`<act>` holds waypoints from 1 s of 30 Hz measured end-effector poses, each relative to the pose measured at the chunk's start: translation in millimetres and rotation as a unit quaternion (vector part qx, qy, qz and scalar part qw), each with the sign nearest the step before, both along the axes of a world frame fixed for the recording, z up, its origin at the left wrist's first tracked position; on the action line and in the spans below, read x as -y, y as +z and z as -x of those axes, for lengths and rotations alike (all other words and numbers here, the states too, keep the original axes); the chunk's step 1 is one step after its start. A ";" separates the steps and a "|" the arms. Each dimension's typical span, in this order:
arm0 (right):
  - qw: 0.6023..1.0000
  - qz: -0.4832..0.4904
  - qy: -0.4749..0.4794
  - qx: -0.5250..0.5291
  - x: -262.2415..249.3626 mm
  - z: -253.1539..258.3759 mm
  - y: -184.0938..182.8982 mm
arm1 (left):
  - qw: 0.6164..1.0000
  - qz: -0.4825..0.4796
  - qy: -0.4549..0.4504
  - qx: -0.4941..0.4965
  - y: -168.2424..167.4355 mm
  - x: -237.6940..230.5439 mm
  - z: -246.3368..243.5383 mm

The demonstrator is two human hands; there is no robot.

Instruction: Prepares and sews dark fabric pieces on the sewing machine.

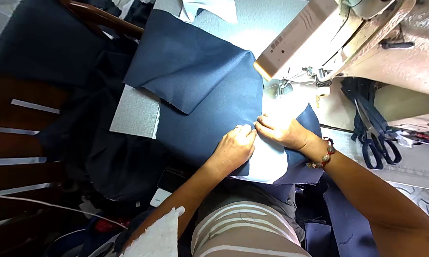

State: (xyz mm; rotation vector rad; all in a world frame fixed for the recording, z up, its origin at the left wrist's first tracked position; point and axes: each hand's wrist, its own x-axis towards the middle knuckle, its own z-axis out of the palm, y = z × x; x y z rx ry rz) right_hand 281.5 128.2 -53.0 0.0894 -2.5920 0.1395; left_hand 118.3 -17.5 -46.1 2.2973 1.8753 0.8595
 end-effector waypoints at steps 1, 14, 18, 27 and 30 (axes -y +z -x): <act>1.000 -0.008 -0.005 -0.013 -2.3 -2.4 -5.8 | 0.999 -0.008 -0.038 -0.013 0.8 -4.8 8.4; 0.935 0.140 -0.306 0.113 -18.8 -49.6 40.8 | 0.991 0.097 -0.095 0.007 -12.3 -39.8 7.5; 0.914 0.196 -0.355 0.012 23.3 -26.1 45.9 | 0.991 0.100 -0.092 0.004 -10.5 -46.8 2.2; 0.886 0.187 -0.416 0.088 4.8 -27.9 3.1 | 0.990 0.103 -0.095 0.007 -10.1 -59.3 4.5; 0.880 0.185 -0.427 0.096 -4.4 -25.2 6.5 | 0.990 0.104 -0.100 0.008 -8.7 -73.5 8.1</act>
